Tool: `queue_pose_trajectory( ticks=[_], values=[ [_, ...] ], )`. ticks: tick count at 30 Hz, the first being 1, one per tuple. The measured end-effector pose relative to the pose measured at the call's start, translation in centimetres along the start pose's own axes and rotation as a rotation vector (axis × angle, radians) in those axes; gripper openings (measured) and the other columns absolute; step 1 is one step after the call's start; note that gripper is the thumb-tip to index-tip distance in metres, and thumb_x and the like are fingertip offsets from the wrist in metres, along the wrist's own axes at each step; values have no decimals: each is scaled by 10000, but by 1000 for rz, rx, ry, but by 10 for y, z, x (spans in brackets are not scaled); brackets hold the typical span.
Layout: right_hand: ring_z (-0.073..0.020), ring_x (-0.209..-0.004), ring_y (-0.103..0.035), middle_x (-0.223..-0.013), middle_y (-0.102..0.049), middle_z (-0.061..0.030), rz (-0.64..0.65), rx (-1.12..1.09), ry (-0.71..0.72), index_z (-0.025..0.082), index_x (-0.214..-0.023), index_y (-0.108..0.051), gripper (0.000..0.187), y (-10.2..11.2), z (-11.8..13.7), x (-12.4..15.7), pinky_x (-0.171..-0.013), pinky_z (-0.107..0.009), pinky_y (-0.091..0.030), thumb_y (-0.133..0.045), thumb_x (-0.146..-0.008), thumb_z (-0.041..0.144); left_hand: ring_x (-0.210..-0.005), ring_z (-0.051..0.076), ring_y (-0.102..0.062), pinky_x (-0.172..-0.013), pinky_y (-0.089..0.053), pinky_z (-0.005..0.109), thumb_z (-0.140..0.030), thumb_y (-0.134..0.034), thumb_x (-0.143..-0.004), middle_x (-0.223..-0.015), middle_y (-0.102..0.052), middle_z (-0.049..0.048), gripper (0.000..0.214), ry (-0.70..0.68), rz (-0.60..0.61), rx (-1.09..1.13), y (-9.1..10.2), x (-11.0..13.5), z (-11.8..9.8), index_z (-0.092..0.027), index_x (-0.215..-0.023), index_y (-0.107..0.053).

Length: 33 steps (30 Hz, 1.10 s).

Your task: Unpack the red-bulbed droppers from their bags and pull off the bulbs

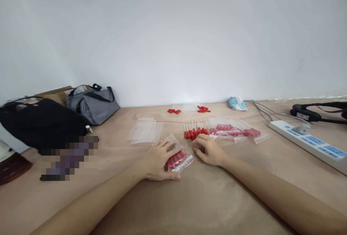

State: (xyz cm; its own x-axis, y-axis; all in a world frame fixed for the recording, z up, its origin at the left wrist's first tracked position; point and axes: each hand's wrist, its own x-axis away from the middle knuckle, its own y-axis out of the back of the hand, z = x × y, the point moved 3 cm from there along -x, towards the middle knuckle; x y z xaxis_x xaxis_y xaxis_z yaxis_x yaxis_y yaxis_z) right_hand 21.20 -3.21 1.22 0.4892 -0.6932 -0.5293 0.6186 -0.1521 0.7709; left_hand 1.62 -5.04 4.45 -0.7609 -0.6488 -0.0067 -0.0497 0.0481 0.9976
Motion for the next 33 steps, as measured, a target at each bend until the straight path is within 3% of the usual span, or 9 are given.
queue_pose_trajectory(
  ticks=[5, 6, 8, 10, 12, 15, 20, 28, 33],
  values=[
    [-129, -639, -470, -635, -513, 12, 67, -62, -16, 176, -755, -522, 147, 3, 4, 2, -655, -286, -350, -598, -685, 281, -913, 292, -486, -789, -390, 483, -579, -285, -812, -954, -543, 146, 584, 285, -223, -132, -9, -4, -11, -139, -1099, -536],
    [-123, -624, -465, -614, -509, 19, 88, -66, -13, 177, -715, -517, 164, 4, 4, 2, -656, -287, -342, -612, -677, 306, -901, 288, -488, -782, -394, 482, -579, -297, -808, -934, -542, 138, 572, 278, -239, -123, -9, -6, -10, -144, -1089, -541],
    [-112, -605, -458, -592, -511, 28, 124, -78, 0, 174, -648, -503, 192, 4, 5, 3, -658, -285, -329, -627, -667, 319, -974, 295, -467, -822, -385, 481, -606, -395, -755, -1032, -516, 138, 594, 131, -236, -63, -7, -7, -8, -171, -1146, -501],
    [-108, -606, -459, -588, -515, 30, 146, -102, 29, 171, -635, -514, 183, 4, 6, 4, -656, -281, -323, -631, -670, 308, -1121, 313, -382, -906, -345, 473, -613, -511, -679, -1228, -410, 138, 697, -85, -193, 20, -5, -7, -4, -209, -1238, -411],
    [-107, -608, -458, -585, -509, 30, 159, -148, 70, 176, -675, -558, 135, 4, 7, 3, -648, -271, -327, -620, -689, 295, -1215, 308, -293, -959, -316, 447, -579, -560, -668, -1352, -280, 121, 754, -195, -129, 104, -5, -4, 1, -237, -1296, -321],
    [-104, -607, -454, -594, -501, 24, 168, -212, 127, 193, -771, -619, 95, 3, 11, 2, -638, -256, -341, -597, -723, 273, -1227, 271, -310, -968, -332, 409, -507, -538, -731, -1368, -271, 117, 709, -137, -74, 206, -11, -2, 6, -230, -1322, -261],
    [-103, -602, -455, -611, -509, 14, 142, -250, 167, 195, -829, -639, 122, 3, 15, 2, -619, -245, -353, -588, -740, 260, -1215, 269, -335, -983, -323, 420, -481, -533, -741, -1355, -308, 105, 655, -13, -105, 244, -21, -4, 1, -222, -1300, -311],
    [-105, -598, -458, -591, -527, 19, 51, -250, 126, 174, -775, -608, 91, 2, 12, 3, -600, -237, -366, -621, -704, 229, -1185, 247, -374, -970, -346, 398, -473, -526, -747, -1330, -345, 89, 635, -3, -145, 254, -21, -4, -1, -221, -1292, -318],
    [-102, -589, -454, -596, -532, 16, 85, -232, 196, 181, -783, -616, 87, 2, 15, 2, -616, -244, -369, -597, -734, 250, -1176, 248, -385, -967, -349, 397, -479, -524, -744, -1323, -354, 87, 641, 0, -134, 251, -20, -4, -2, -222, -1293, -315]
  ],
)
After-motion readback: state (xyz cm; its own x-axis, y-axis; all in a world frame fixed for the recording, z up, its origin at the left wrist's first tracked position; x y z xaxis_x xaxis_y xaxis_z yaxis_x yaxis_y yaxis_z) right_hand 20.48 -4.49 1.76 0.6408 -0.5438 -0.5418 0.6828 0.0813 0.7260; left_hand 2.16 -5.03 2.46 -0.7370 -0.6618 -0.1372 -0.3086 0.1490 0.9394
